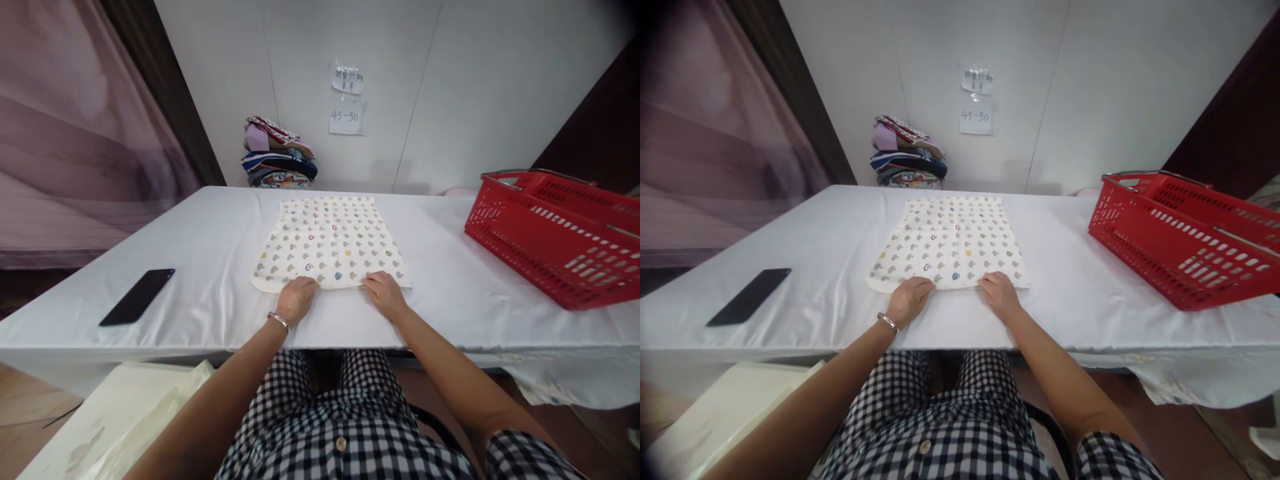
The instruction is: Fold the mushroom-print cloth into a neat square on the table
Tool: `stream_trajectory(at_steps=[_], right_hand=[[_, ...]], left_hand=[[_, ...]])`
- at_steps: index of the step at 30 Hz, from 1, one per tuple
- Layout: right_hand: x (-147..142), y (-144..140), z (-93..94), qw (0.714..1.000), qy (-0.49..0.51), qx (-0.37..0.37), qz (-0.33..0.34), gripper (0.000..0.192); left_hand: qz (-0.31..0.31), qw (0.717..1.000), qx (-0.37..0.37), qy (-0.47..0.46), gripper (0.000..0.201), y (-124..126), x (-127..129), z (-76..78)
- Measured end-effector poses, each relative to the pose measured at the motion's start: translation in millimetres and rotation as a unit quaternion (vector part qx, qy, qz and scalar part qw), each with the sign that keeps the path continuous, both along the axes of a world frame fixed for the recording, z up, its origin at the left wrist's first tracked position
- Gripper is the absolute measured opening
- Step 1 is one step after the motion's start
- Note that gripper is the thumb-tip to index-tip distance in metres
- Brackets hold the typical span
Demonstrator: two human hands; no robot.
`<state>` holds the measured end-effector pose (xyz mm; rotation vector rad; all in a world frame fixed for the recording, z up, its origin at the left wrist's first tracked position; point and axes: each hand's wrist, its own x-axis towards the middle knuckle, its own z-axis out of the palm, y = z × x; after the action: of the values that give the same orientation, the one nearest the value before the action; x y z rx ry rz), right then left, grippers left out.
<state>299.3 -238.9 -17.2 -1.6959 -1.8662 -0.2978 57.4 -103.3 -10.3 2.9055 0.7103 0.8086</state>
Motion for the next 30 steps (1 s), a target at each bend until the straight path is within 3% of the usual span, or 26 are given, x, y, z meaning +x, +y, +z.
stream_trajectory(at_steps=[9, 30], right_hand=[[0.2, 1.1, -1.4, 1.0, 0.003, 0.01, -0.012, 0.028], [-0.4, 4.0, -2.2, 1.0, 0.014, -0.004, 0.023, 0.022]], left_hand=[[0.026, 0.999, 0.019, 0.015, 0.027, -0.3, 1.6, 2.5], [-0.016, 0.998, 0.022, 0.053, 0.02, -6.7, 0.9, 5.0]])
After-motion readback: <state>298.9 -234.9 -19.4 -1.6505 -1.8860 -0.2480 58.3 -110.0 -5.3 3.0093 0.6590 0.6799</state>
